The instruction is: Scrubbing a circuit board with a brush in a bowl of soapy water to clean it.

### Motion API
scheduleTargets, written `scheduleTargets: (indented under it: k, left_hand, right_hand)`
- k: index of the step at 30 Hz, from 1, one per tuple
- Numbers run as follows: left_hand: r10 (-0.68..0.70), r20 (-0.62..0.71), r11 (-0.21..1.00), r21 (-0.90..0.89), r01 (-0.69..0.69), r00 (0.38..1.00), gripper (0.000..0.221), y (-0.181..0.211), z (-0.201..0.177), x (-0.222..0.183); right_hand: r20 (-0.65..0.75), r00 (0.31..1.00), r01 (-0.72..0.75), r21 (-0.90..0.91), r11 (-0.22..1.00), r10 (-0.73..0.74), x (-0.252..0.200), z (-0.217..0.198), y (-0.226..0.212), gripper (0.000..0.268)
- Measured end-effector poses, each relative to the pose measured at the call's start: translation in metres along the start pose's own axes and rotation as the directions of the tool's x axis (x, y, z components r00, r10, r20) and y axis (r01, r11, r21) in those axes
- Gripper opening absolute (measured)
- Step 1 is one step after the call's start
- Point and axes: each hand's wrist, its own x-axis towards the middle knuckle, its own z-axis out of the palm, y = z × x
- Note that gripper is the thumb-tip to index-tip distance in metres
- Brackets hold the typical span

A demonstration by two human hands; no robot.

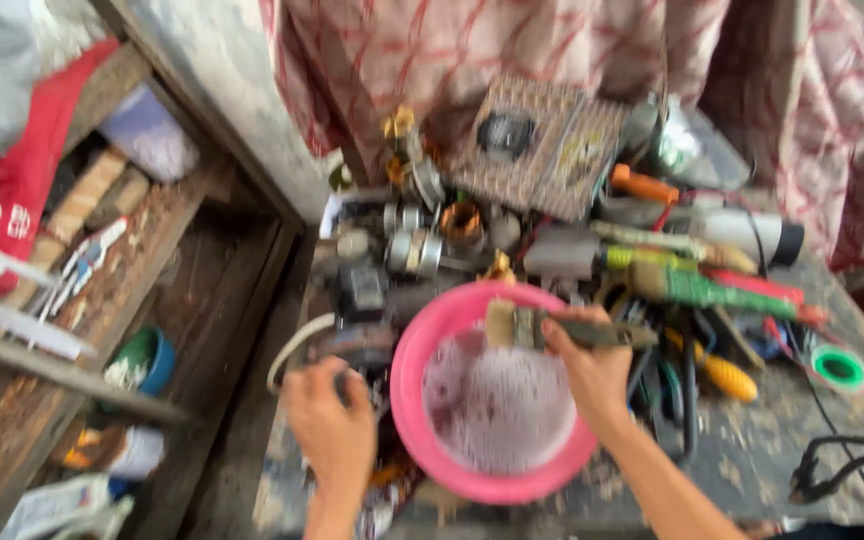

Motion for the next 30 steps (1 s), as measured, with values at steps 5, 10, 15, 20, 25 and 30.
scheduleTargets:
  k: [5,10,15,20,25,30]
  left_hand:
    - [0.015,0.847,1.000,-0.009,-0.014,0.531,0.049,0.096,0.034,0.016]
    - [-0.183,0.977,0.975,0.166,-0.146,-0.113,0.120,0.157,0.038,0.038]
    - [-0.044,0.999,0.988,0.042,-0.151,-0.011,0.098,0.150,0.070,0.001]
    - [0.079,0.966,0.993,-0.054,-0.109,0.244,0.081,0.116,0.100,-0.027]
    - [0.141,0.882,0.990,-0.132,-0.052,0.450,0.051,0.098,0.118,-0.047]
    - [-0.052,0.906,0.992,-0.001,0.125,0.420,0.045,0.090,0.131,-0.054]
  right_hand:
    - [0.062,0.996,0.062,-0.048,0.997,-0.059,0.008,-0.002,0.005,0.013]
    - [0.053,0.996,0.075,0.018,0.997,-0.076,0.015,0.000,0.015,0.015]
    - [0.030,0.999,0.042,0.017,0.999,-0.043,0.016,-0.003,0.010,0.013]
    - [0.040,0.998,0.048,0.082,0.995,-0.052,0.015,0.003,0.013,0.016]
    - [0.060,0.987,0.152,0.009,0.988,-0.152,0.014,-0.003,0.022,0.020]
    - [0.104,0.978,0.171,0.112,0.979,-0.183,0.014,-0.005,0.025,0.019]
